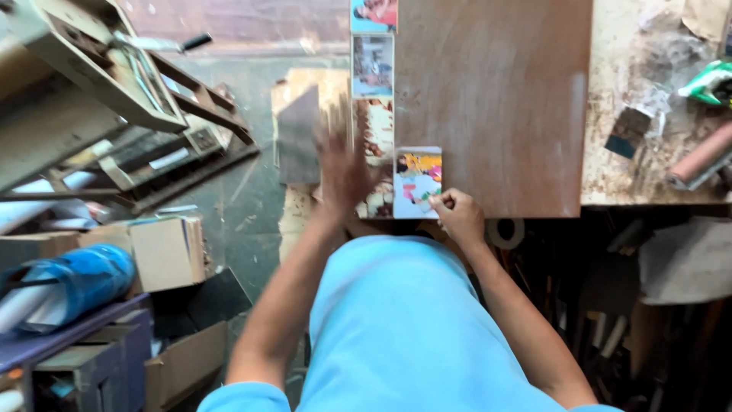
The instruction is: The person arranges a series of small printed photographs in a vertical column on a wooden board. They pick up each photo, align it with the others, and press it into place, occasionally adjusting the position to ensure a straight line.
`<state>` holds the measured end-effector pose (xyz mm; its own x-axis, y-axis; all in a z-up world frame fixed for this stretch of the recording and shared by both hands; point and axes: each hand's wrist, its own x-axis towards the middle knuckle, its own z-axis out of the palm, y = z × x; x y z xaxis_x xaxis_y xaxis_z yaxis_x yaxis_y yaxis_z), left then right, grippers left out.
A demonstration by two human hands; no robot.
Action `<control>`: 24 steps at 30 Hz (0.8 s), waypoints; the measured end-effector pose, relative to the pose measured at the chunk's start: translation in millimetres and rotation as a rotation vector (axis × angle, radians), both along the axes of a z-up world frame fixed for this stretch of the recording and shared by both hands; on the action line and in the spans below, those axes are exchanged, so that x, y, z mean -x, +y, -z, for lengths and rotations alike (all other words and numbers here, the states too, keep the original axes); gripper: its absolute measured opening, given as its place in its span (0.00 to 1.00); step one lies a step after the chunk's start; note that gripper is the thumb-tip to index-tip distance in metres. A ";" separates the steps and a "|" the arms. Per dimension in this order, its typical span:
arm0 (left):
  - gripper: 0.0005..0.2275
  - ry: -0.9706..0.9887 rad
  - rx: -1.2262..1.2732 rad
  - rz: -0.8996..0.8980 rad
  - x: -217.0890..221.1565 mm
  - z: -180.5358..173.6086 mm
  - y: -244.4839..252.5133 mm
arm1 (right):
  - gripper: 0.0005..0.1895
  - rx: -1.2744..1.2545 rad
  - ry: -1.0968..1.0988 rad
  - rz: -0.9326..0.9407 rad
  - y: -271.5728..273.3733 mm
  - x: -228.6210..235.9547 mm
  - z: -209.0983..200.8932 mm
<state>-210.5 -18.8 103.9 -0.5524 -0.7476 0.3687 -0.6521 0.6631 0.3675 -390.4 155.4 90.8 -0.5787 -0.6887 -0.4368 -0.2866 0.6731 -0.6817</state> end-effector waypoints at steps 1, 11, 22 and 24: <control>0.41 0.185 0.084 -0.007 7.1 -39.7 -14.5 | 0.14 0.004 -0.021 0.022 3.5 -1.2 -1.3; 0.19 0.157 -0.294 -0.176 -3.2 -6.1 -14.9 | 0.15 -0.003 -0.027 0.024 -5.2 -1.8 -10.7; 0.24 0.047 -0.692 -0.369 -47.4 25.1 65.2 | 0.14 -0.035 -0.016 -0.023 -7.2 1.5 -5.5; 0.24 0.060 -0.661 -0.354 -49.6 28.4 67.6 | 0.14 -0.058 -0.016 -0.018 -8.5 1.1 -7.1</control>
<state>-160.9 48.8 75.4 -0.2310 -0.9529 -0.1965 -0.7516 0.0465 0.6580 -391.4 146.8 98.0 -0.5591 -0.6720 -0.4855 -0.2882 0.7067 -0.6462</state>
